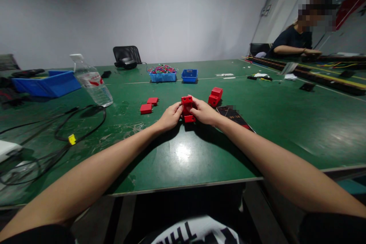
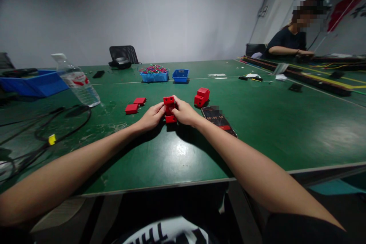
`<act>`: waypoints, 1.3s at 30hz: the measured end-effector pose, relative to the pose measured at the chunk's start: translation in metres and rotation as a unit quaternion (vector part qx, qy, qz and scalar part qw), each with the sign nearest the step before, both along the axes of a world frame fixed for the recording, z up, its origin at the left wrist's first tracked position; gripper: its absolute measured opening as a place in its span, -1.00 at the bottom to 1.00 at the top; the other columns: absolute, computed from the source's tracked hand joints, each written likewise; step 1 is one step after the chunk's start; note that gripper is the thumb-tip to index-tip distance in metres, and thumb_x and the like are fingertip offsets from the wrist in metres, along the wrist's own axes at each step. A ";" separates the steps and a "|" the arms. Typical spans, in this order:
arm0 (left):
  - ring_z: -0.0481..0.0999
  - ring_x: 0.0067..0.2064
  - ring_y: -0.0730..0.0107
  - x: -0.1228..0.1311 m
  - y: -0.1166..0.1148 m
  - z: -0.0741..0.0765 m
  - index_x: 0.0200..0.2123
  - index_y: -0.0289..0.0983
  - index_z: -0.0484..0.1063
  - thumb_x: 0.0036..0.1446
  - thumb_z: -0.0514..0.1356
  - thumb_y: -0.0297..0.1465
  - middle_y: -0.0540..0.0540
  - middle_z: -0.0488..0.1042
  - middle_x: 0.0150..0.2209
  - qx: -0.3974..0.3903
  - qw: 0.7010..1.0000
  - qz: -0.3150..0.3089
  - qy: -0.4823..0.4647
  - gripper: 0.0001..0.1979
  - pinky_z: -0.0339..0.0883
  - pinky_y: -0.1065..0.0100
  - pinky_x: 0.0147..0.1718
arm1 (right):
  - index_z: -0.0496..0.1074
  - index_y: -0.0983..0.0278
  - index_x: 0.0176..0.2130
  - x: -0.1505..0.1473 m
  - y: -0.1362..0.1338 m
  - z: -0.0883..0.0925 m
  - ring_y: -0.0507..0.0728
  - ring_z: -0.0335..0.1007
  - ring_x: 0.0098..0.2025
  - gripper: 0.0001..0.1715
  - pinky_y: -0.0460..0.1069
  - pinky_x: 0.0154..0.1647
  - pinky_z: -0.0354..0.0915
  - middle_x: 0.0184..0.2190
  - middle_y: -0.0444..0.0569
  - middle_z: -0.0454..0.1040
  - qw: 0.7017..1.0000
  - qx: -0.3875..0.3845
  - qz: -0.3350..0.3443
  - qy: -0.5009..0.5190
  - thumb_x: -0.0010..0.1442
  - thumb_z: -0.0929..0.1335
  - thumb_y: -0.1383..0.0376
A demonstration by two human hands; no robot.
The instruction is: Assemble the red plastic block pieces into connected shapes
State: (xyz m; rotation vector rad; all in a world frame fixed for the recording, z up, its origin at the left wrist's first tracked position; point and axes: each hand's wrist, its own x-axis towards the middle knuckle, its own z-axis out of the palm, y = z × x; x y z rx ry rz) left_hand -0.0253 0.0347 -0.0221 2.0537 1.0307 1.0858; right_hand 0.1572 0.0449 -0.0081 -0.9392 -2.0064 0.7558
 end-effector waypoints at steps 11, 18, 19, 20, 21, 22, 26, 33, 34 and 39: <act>0.53 -0.02 0.16 0.001 -0.002 0.003 0.05 -0.35 0.46 0.34 -0.01 -0.25 -0.23 0.57 -0.03 -0.005 1.000 -0.003 0.002 -0.59 0.34 0.18 0.06 | 0.37 0.33 0.17 0.001 -0.001 0.002 0.18 0.46 0.02 -0.41 0.07 0.12 0.32 0.02 0.06 0.54 0.999 0.025 -0.003 -0.030 0.14 0.29 0.46; 0.52 -0.01 0.16 0.002 -0.004 0.005 0.02 -0.33 0.47 0.33 0.01 -0.23 -0.20 0.57 -0.04 -0.015 1.000 -0.017 -0.011 -0.60 0.33 0.17 0.07 | 0.36 0.33 0.11 -0.001 -0.005 0.002 0.17 0.49 -0.06 -0.52 0.08 0.05 0.35 -0.06 0.06 0.56 0.999 0.016 -0.033 -0.027 0.20 0.35 0.29; 0.52 -0.04 0.17 0.002 -0.004 0.004 0.00 -0.33 0.47 0.32 0.02 -0.21 -0.20 0.57 -0.06 -0.017 1.000 -0.018 -0.015 -0.61 0.34 0.18 0.05 | 0.36 0.32 0.11 -0.001 -0.006 0.003 0.17 0.50 -0.08 -0.52 0.08 0.03 0.36 -0.07 0.06 0.57 0.999 0.010 -0.045 -0.024 0.22 0.35 0.23; 0.53 -0.08 0.19 0.002 -0.004 0.004 -0.03 -0.33 0.48 0.32 0.02 -0.19 -0.19 0.57 -0.08 -0.020 0.999 -0.018 -0.017 -0.60 0.36 0.20 0.01 | 0.36 0.32 0.10 -0.002 -0.008 0.004 0.17 0.51 -0.10 -0.51 0.08 -0.01 0.37 -0.08 0.07 0.57 0.998 0.006 -0.058 -0.022 0.23 0.36 0.17; 0.52 -0.13 0.21 0.002 -0.004 0.003 -0.06 -0.33 0.48 0.32 0.03 -0.16 -0.18 0.57 -0.12 -0.024 0.999 -0.019 -0.019 -0.59 0.37 0.21 -0.04 | 0.37 0.32 0.09 -0.002 -0.010 0.005 0.17 0.51 -0.13 -0.50 0.07 -0.04 0.38 -0.09 0.07 0.57 0.997 0.003 -0.071 -0.021 0.24 0.36 0.12; 0.51 -0.17 0.23 0.002 -0.004 0.002 -0.09 -0.33 0.48 0.31 0.03 -0.12 -0.18 0.56 -0.15 -0.027 0.999 -0.021 -0.018 -0.58 0.37 0.23 -0.09 | 0.38 0.31 0.08 -0.002 -0.011 0.006 0.16 0.52 -0.16 -0.49 0.07 -0.08 0.39 -0.11 0.08 0.57 0.996 0.002 -0.082 -0.020 0.24 0.36 0.08; 0.47 -0.24 0.27 0.002 -0.003 0.000 -0.20 -0.33 0.47 0.29 0.00 0.02 -0.14 0.53 -0.27 -0.052 0.998 -0.041 -0.025 -0.47 0.36 0.26 -0.18 | 0.43 0.28 -0.03 -0.003 -0.016 0.010 0.13 0.50 -0.25 -0.53 0.04 -0.16 0.38 -0.19 0.02 0.58 0.994 0.013 -0.111 -0.008 0.23 0.37 0.01; 0.44 -0.28 0.33 0.005 -0.011 0.009 -0.21 -0.28 0.48 0.25 0.00 0.14 -0.10 0.50 -0.33 -0.101 0.990 -0.068 -0.075 -0.40 0.35 0.29 -0.20 | 0.43 0.27 -0.13 -0.006 -0.018 0.014 0.13 0.49 -0.24 -0.55 0.05 -0.15 0.39 -0.26 -0.02 0.57 0.985 0.035 -0.156 0.069 0.14 0.41 -0.01; 0.46 -0.27 0.33 0.006 -0.014 0.011 -0.20 -0.28 0.48 0.24 0.02 0.13 -0.11 0.51 -0.31 -0.105 0.988 -0.083 -0.076 -0.41 0.35 0.28 -0.19 | 0.43 0.27 -0.13 -0.006 -0.017 0.015 0.13 0.49 -0.24 -0.55 0.05 -0.14 0.39 -0.25 -0.01 0.57 0.982 0.043 -0.164 0.085 0.14 0.41 0.00; 0.49 -0.29 0.33 0.008 -0.022 0.016 -0.03 -0.29 0.45 0.07 0.31 0.00 -0.09 0.54 -0.28 -0.124 0.989 -0.074 -0.023 -0.45 0.35 0.30 -0.27 | 0.40 0.26 -0.13 -0.005 -0.017 0.019 0.14 0.50 -0.21 -0.55 0.04 -0.13 0.39 -0.22 0.01 0.58 0.970 0.068 -0.187 0.143 0.15 0.40 -0.01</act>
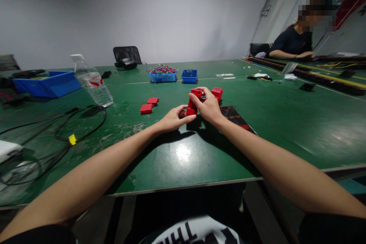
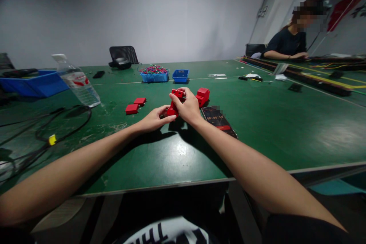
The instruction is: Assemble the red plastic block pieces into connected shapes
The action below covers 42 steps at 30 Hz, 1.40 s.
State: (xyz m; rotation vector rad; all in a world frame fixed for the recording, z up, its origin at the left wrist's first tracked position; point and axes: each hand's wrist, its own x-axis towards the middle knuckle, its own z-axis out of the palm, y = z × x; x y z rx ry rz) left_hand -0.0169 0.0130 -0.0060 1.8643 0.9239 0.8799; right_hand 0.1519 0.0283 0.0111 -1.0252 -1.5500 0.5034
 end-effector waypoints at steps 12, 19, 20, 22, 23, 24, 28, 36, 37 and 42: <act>0.53 -0.30 0.41 -0.004 0.009 -0.004 -0.13 -0.30 0.43 -0.02 0.32 0.13 -0.14 0.58 -0.17 -0.046 0.990 0.046 -0.122 -0.36 0.29 0.42 -0.39 | 0.33 0.23 -0.11 0.005 0.012 -0.003 0.13 0.49 -0.27 -0.49 0.04 -0.22 0.40 -0.29 -0.03 0.52 0.997 -0.048 0.000 0.056 0.17 0.36 -0.10; 0.54 -0.43 0.44 -0.005 0.015 -0.001 -0.07 -0.30 0.46 0.15 0.11 0.20 -0.17 0.60 -0.25 -0.122 0.964 0.097 -0.217 -0.33 0.16 0.45 -0.56 | 0.17 0.18 -0.13 0.003 0.014 -0.007 0.07 0.49 -0.49 -0.45 -0.01 -0.42 0.39 -0.33 -0.11 0.52 0.985 -0.151 0.035 0.074 0.12 0.40 -0.09; 0.53 -0.44 0.45 -0.005 0.015 0.000 -0.07 -0.29 0.47 0.17 0.10 0.19 -0.16 0.60 -0.26 -0.130 0.961 0.102 -0.221 -0.34 0.17 0.45 -0.56 | 0.16 0.18 -0.12 0.003 0.014 -0.008 0.06 0.49 -0.51 -0.44 -0.01 -0.43 0.39 -0.32 -0.11 0.53 0.985 -0.155 0.038 0.068 0.13 0.40 -0.09; 0.52 -0.46 0.47 -0.005 0.015 0.001 -0.09 -0.29 0.48 0.20 0.06 0.18 -0.15 0.59 -0.29 -0.144 0.957 0.112 -0.227 -0.36 0.18 0.45 -0.57 | 0.15 0.19 -0.08 0.002 0.013 -0.009 0.04 0.47 -0.54 -0.43 -0.02 -0.44 0.40 -0.30 -0.10 0.53 0.984 -0.159 0.045 0.061 0.15 0.39 -0.09; 0.51 -0.47 0.48 -0.005 0.014 0.002 -0.11 -0.29 0.48 0.21 0.05 0.18 -0.15 0.59 -0.31 -0.149 0.955 0.118 -0.230 -0.37 0.18 0.45 -0.57 | 0.15 0.19 -0.05 0.002 0.013 -0.009 0.03 0.47 -0.55 -0.42 -0.02 -0.44 0.40 -0.29 -0.09 0.53 0.984 -0.161 0.049 0.059 0.16 0.38 -0.08; 0.50 -0.49 0.48 -0.004 0.014 0.002 -0.13 -0.29 0.47 0.21 0.05 0.17 -0.14 0.58 -0.33 -0.153 0.953 0.122 -0.233 -0.38 0.19 0.45 -0.58 | 0.15 0.20 -0.01 0.002 0.012 -0.009 0.02 0.46 -0.56 -0.41 -0.03 -0.44 0.41 -0.28 -0.09 0.54 0.983 -0.164 0.054 0.056 0.18 0.38 -0.07; 0.49 -0.51 0.50 -0.004 0.014 0.002 -0.17 -0.26 0.41 0.20 0.12 0.13 -0.06 0.53 -0.38 -0.151 0.946 0.137 -0.250 -0.46 0.19 0.46 -0.58 | 0.18 0.23 0.11 0.001 0.011 -0.011 0.02 0.49 -0.52 -0.45 -0.04 -0.43 0.42 -0.22 -0.04 0.53 0.978 -0.189 0.079 0.023 0.24 0.36 0.07; 0.46 -0.54 0.47 -0.002 0.017 -0.006 -0.11 -0.22 0.32 0.29 -0.01 0.09 0.01 0.50 -0.38 -0.120 0.951 0.147 -0.244 -0.51 0.23 0.42 -0.58 | 0.22 0.34 0.25 0.005 0.009 -0.016 0.19 0.53 -0.07 -0.25 0.12 0.05 0.39 0.04 0.16 0.51 0.980 -0.061 0.105 -0.158 0.12 0.42 0.32; 0.45 -0.54 0.46 -0.002 0.018 -0.007 -0.11 -0.21 0.33 0.30 -0.01 0.08 0.02 0.47 -0.42 -0.110 0.952 0.158 -0.238 -0.53 0.25 0.41 -0.58 | 0.22 0.34 0.26 0.006 0.007 -0.015 0.20 0.52 -0.04 -0.22 0.11 0.06 0.37 0.04 0.16 0.51 0.977 -0.034 0.101 -0.187 0.09 0.43 0.36; 0.37 -0.60 0.46 -0.004 0.019 -0.012 -0.13 -0.19 0.32 0.28 0.01 0.11 0.08 0.36 -0.54 -0.076 0.954 0.199 -0.212 -0.52 0.27 0.42 -0.59 | 0.30 0.30 0.20 0.007 0.000 -0.010 0.22 0.49 -0.05 -0.23 0.07 0.01 0.33 0.00 0.13 0.52 0.963 0.035 0.081 -0.254 -0.01 0.42 0.46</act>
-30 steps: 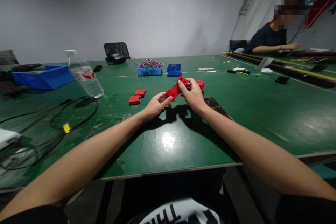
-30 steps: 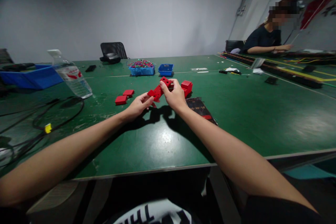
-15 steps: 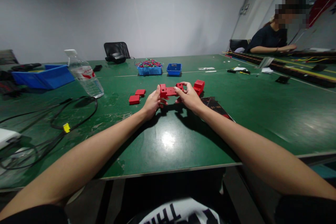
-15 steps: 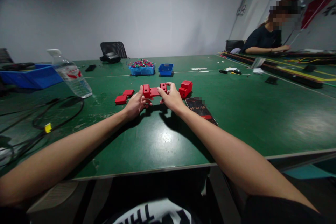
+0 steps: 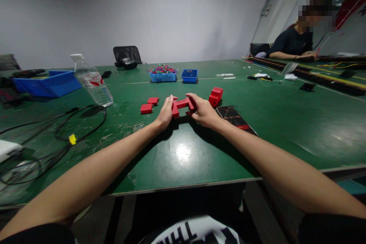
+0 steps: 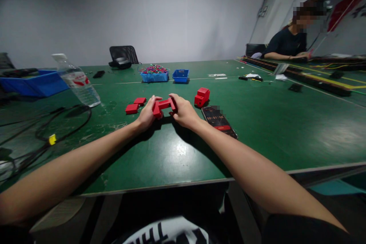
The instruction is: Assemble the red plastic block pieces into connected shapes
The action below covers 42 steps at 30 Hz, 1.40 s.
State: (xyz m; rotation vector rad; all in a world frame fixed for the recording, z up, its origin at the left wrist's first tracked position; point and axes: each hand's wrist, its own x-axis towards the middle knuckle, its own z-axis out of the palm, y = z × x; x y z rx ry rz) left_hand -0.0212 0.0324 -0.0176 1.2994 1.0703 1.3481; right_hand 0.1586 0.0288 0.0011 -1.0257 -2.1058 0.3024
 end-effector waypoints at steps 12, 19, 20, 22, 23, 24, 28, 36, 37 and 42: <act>0.41 -0.61 0.43 0.003 -0.016 0.011 -0.07 -0.18 0.20 0.18 0.11 0.02 0.14 0.35 -0.52 0.069 0.997 -0.033 -0.014 -0.55 0.36 0.36 -0.56 | 0.34 0.24 -0.09 -0.003 -0.009 0.007 0.16 0.42 -0.33 -0.57 -0.02 -0.30 0.22 -0.34 -0.03 0.53 0.993 -0.030 -0.071 -0.086 0.03 0.45 0.37; 0.52 -0.25 0.33 -0.001 -0.032 0.008 0.05 -0.23 0.25 0.04 0.33 -0.16 -0.05 0.47 -0.24 0.309 0.903 -0.090 0.285 -0.44 0.40 0.29 -0.15 | 0.41 0.29 -0.12 0.003 -0.006 0.008 0.13 0.42 -0.38 -0.61 -0.05 -0.35 0.20 -0.39 -0.02 0.54 0.993 -0.069 -0.058 -0.082 -0.01 0.40 0.46; 0.52 -0.24 0.32 -0.001 -0.032 0.008 0.06 -0.24 0.25 0.07 0.31 -0.14 -0.06 0.47 -0.24 0.316 0.898 -0.079 0.296 -0.44 0.40 0.29 -0.15 | 0.42 0.29 -0.14 0.003 -0.006 0.008 0.12 0.41 -0.39 -0.65 -0.05 -0.35 0.20 -0.40 -0.03 0.54 0.993 -0.067 -0.057 -0.074 0.00 0.40 0.44; 0.52 -0.23 0.30 -0.002 -0.031 0.008 0.06 -0.24 0.25 0.11 0.27 -0.10 -0.08 0.48 -0.22 0.322 0.894 -0.061 0.307 -0.46 0.40 0.28 -0.14 | 0.43 0.29 -0.19 0.003 -0.005 0.006 0.09 0.38 -0.41 -0.72 -0.07 -0.37 0.19 -0.42 -0.05 0.53 0.995 -0.063 -0.059 -0.059 0.02 0.40 0.42; 0.53 -0.20 0.28 -0.003 -0.030 0.008 0.05 -0.24 0.26 0.12 0.26 -0.07 -0.09 0.48 -0.20 0.325 0.891 -0.059 0.313 -0.46 0.40 0.27 -0.13 | 0.44 0.29 -0.22 0.003 -0.005 0.006 0.08 0.37 -0.42 -0.75 -0.07 -0.38 0.18 -0.43 -0.06 0.53 0.995 -0.061 -0.059 -0.053 0.02 0.40 0.41; 0.53 -0.19 0.26 -0.003 -0.029 0.008 0.04 -0.23 0.28 0.12 0.25 -0.05 -0.11 0.49 -0.18 0.328 0.887 -0.058 0.321 -0.46 0.40 0.26 -0.12 | 0.44 0.28 -0.24 0.002 -0.005 0.005 0.08 0.36 -0.42 -0.77 -0.08 -0.39 0.17 -0.44 -0.08 0.52 0.995 -0.060 -0.056 -0.048 0.02 0.40 0.40; 0.54 -0.18 0.21 -0.002 -0.029 0.010 0.01 -0.23 0.30 0.11 0.21 0.05 -0.14 0.50 -0.13 0.331 0.867 -0.048 0.370 -0.43 0.41 0.22 -0.13 | 0.43 0.29 -0.30 0.000 -0.006 0.005 0.06 0.34 -0.44 -0.80 -0.09 -0.41 0.13 -0.48 -0.11 0.49 0.996 -0.069 -0.048 -0.031 -0.01 0.43 0.34; 0.56 -0.16 0.12 0.006 -0.035 0.014 0.12 -0.21 0.20 -0.03 0.28 0.09 -0.18 0.48 -0.02 0.229 0.875 -0.027 0.426 -0.24 0.43 0.14 -0.14 | 0.37 0.27 -0.34 0.000 -0.002 0.008 0.09 0.34 -0.38 -0.79 -0.05 -0.33 0.20 -0.43 -0.09 0.46 0.994 -0.011 -0.095 0.049 -0.07 0.42 0.37; 0.56 -0.15 0.12 0.007 -0.035 0.014 0.13 -0.22 0.20 -0.04 0.29 0.08 -0.19 0.48 -0.01 0.219 0.881 -0.027 0.418 -0.23 0.43 0.14 -0.14 | 0.37 0.27 -0.33 0.000 -0.001 0.010 0.10 0.34 -0.36 -0.78 -0.04 -0.31 0.21 -0.40 -0.07 0.46 0.992 0.019 -0.102 0.070 -0.07 0.41 0.38; 0.51 -0.31 0.31 0.006 -0.025 0.007 -0.08 -0.24 0.35 0.09 0.27 -0.09 -0.07 0.54 -0.25 0.231 0.890 -0.058 0.389 -0.57 0.39 0.29 -0.27 | 0.34 0.24 -0.32 0.003 -0.002 0.017 0.12 0.33 -0.31 -0.81 -0.02 -0.26 0.24 -0.35 -0.03 0.43 0.977 0.154 -0.092 0.112 -0.02 0.32 0.44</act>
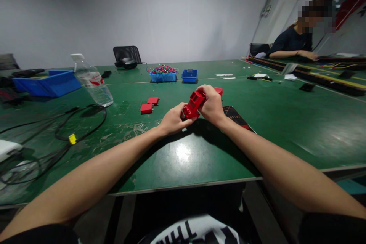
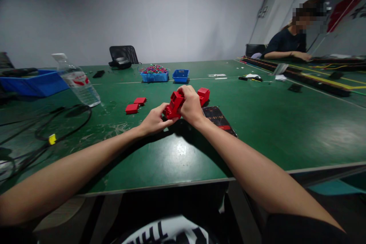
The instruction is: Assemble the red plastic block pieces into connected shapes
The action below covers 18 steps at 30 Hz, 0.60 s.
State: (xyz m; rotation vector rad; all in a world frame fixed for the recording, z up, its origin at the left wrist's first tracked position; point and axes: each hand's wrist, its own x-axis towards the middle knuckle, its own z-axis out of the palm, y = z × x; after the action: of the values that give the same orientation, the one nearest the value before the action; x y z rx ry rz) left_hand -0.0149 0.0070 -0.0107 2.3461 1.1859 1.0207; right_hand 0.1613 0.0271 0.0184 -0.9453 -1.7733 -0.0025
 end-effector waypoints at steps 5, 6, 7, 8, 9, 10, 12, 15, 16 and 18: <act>0.50 -0.32 0.35 -0.003 0.010 -0.008 -0.08 -0.27 0.37 0.13 0.23 -0.22 -0.07 0.53 -0.25 0.008 0.998 -0.023 -0.056 -0.66 0.38 0.34 -0.29 | 0.36 0.26 -0.26 -0.005 -0.010 0.000 0.14 0.38 -0.23 -0.77 -0.01 -0.21 0.29 -0.26 0.02 0.44 0.993 0.040 0.086 -0.065 0.02 0.33 0.46; 0.51 -0.27 0.33 -0.003 0.011 -0.008 -0.08 -0.28 0.38 0.11 0.24 -0.25 -0.08 0.54 -0.21 0.015 0.997 -0.025 -0.072 -0.66 0.40 0.32 -0.25 | 0.37 0.26 -0.22 -0.006 -0.012 -0.001 0.15 0.39 -0.20 -0.73 -0.01 -0.19 0.31 -0.22 0.03 0.44 0.990 0.039 0.107 -0.086 0.01 0.32 0.48; 0.52 -0.23 0.30 -0.003 0.011 -0.009 -0.08 -0.28 0.38 0.08 0.25 -0.28 -0.09 0.53 -0.18 0.021 0.996 -0.025 -0.086 -0.66 0.41 0.31 -0.21 | 0.38 0.26 -0.19 -0.007 -0.013 -0.002 0.15 0.40 -0.17 -0.68 -0.01 -0.17 0.32 -0.18 0.04 0.44 0.985 0.034 0.129 -0.109 0.01 0.32 0.49; 0.53 -0.19 0.28 -0.003 0.012 -0.009 -0.09 -0.28 0.39 0.06 0.25 -0.31 -0.10 0.53 -0.16 0.026 0.994 -0.023 -0.099 -0.67 0.42 0.29 -0.18 | 0.38 0.26 -0.15 -0.007 -0.013 -0.003 0.16 0.41 -0.14 -0.63 0.00 -0.15 0.33 -0.15 0.06 0.44 0.979 0.029 0.150 -0.132 0.00 0.31 0.51; 0.53 -0.16 0.27 -0.004 0.012 -0.009 -0.11 -0.28 0.40 0.03 0.26 -0.35 -0.10 0.54 -0.15 0.030 0.993 -0.022 -0.109 -0.68 0.43 0.28 -0.15 | 0.39 0.26 -0.12 -0.007 -0.014 -0.004 0.17 0.42 -0.12 -0.59 0.01 -0.13 0.34 -0.13 0.07 0.44 0.973 0.022 0.167 -0.155 0.00 0.30 0.52; 0.53 -0.15 0.26 -0.004 0.012 -0.009 -0.14 -0.28 0.41 0.01 0.26 -0.37 -0.09 0.54 -0.16 0.032 0.993 -0.021 -0.116 -0.70 0.43 0.27 -0.14 | 0.39 0.27 -0.09 -0.007 -0.014 -0.004 0.18 0.42 -0.10 -0.56 0.02 -0.11 0.35 -0.11 0.08 0.44 0.968 0.017 0.180 -0.174 0.01 0.30 0.52; 0.53 -0.14 0.24 -0.005 0.014 -0.009 -0.20 -0.28 0.42 -0.01 0.25 -0.41 -0.09 0.55 -0.17 0.033 0.992 -0.022 -0.124 -0.75 0.43 0.24 -0.13 | 0.38 0.27 -0.03 -0.007 -0.014 -0.003 0.22 0.42 -0.05 -0.50 0.07 -0.06 0.35 -0.08 0.10 0.44 0.959 0.009 0.195 -0.206 0.01 0.30 0.53; 0.53 -0.11 0.22 -0.007 0.015 -0.008 -0.21 -0.28 0.41 -0.02 0.25 -0.40 -0.09 0.55 -0.16 0.035 0.989 0.001 -0.141 -0.75 0.41 0.22 -0.08 | 0.34 0.25 0.06 -0.006 -0.017 0.000 0.28 0.39 0.08 -0.39 0.16 0.04 0.32 0.05 0.15 0.41 0.946 0.005 0.220 -0.237 0.00 0.36 0.50; 0.53 -0.11 0.21 -0.008 0.015 -0.007 -0.20 -0.28 0.41 -0.03 0.26 -0.39 -0.10 0.55 -0.15 0.034 0.988 0.017 -0.148 -0.73 0.40 0.21 -0.07 | 0.32 0.24 0.10 -0.006 -0.019 0.001 0.30 0.36 0.13 -0.37 0.19 0.08 0.30 0.10 0.17 0.39 0.942 0.005 0.231 -0.243 0.02 0.38 0.47; 0.53 -0.11 0.21 -0.010 0.014 -0.005 -0.16 -0.27 0.39 -0.08 0.31 -0.36 -0.09 0.55 -0.16 0.029 0.986 0.042 -0.158 -0.64 0.39 0.22 -0.07 | 0.29 0.25 0.14 -0.005 -0.021 0.003 0.33 0.31 0.19 -0.39 0.24 0.13 0.27 0.15 0.21 0.35 0.938 0.008 0.248 -0.243 0.10 0.42 0.36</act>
State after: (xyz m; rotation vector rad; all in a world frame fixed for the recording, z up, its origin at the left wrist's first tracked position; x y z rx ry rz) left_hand -0.0247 0.0212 -0.0162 2.0878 1.1500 1.4115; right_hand 0.1559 0.0059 0.0211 -0.4807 -2.4313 0.0778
